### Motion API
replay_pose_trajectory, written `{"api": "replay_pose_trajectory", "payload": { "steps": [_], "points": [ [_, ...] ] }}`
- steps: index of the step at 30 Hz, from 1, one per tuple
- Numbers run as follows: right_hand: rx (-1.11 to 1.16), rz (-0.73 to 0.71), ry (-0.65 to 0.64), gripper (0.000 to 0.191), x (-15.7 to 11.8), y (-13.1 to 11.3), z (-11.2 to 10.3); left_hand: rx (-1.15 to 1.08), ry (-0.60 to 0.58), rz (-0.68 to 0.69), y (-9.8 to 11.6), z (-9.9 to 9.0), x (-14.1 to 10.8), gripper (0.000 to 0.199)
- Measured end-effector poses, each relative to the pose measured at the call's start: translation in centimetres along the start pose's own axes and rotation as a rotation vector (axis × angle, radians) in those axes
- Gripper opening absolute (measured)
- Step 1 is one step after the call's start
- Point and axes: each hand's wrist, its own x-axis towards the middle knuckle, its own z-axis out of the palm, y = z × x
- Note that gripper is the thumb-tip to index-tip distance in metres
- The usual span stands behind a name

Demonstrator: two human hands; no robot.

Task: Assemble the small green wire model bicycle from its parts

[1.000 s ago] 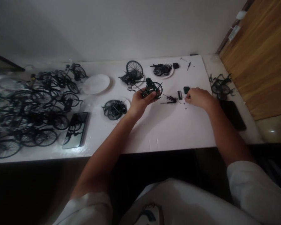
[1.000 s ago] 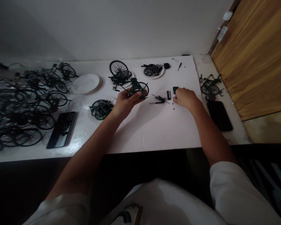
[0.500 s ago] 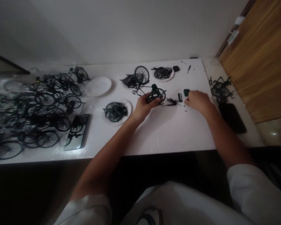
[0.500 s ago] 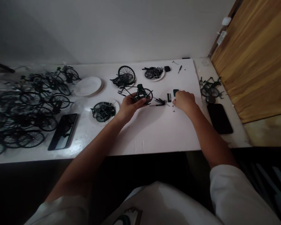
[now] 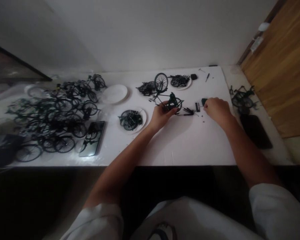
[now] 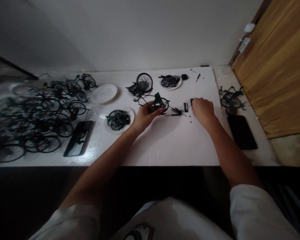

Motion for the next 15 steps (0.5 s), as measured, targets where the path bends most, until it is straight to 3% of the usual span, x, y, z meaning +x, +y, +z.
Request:
{"api": "replay_pose_trajectory", "payload": {
  "steps": [9, 12, 15],
  "points": [
    [-0.050, 0.007, -0.019, 0.030, 0.2, -1.2, 0.4, 0.048, -0.033, 0.036, -1.3, -0.3, 0.7, 0.047],
    [0.141, -0.027, 0.082, 0.026, 0.3, -1.2, 0.6, -0.049, -0.056, -0.016, -0.9, -0.2, 0.5, 0.051],
    [0.538, -0.206, 0.191, 0.019, 0.5, -1.6, 1.1, -0.163, -0.097, -0.075, -0.1, 0.1, 0.0, 0.053]
  ]
}}
